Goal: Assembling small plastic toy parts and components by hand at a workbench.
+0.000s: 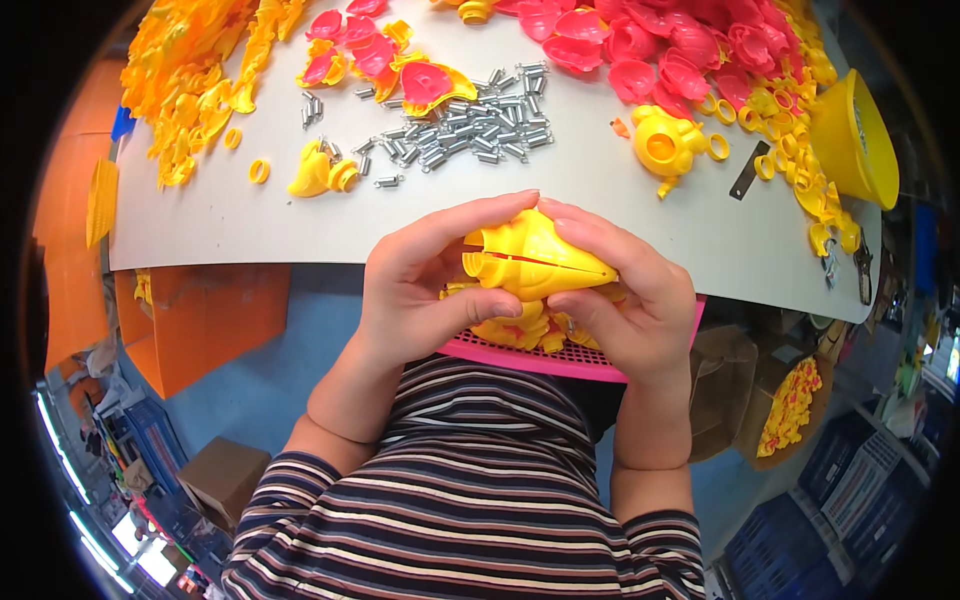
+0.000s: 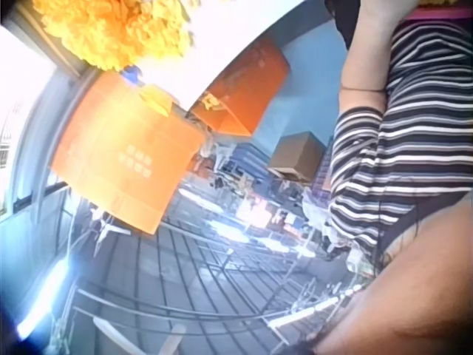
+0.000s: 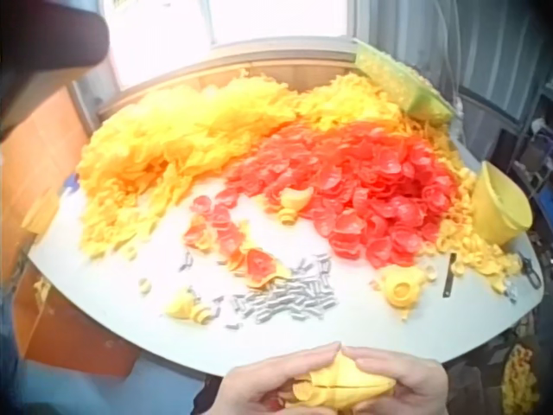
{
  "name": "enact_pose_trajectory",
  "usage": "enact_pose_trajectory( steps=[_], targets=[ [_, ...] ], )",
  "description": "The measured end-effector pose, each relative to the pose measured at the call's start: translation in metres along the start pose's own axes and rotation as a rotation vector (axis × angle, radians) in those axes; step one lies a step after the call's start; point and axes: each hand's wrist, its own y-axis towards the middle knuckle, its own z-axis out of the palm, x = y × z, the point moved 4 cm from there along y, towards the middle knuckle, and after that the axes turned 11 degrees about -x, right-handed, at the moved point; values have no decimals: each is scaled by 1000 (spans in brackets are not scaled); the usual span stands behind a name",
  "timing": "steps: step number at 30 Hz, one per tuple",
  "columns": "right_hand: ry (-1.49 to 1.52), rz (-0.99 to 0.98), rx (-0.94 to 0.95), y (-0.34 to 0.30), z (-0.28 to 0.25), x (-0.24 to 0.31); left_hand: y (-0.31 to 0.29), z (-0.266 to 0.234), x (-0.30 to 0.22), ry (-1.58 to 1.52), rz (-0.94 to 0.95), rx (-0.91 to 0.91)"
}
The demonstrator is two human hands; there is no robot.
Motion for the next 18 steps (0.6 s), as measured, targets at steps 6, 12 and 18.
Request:
enact_pose_trajectory(
  steps=[6, 12, 18],
  targets=[
    [6, -60, 16, -6, -1, -3, -3, 0, 2, 50, 177, -56],
    [-102, -164, 45, -11, -3, 4, -7, 5, -2, 121, 240, -15],
    [25, -7, -8, -8, -6, -8, 0, 8, 7, -226, 12, -85]
  ],
)
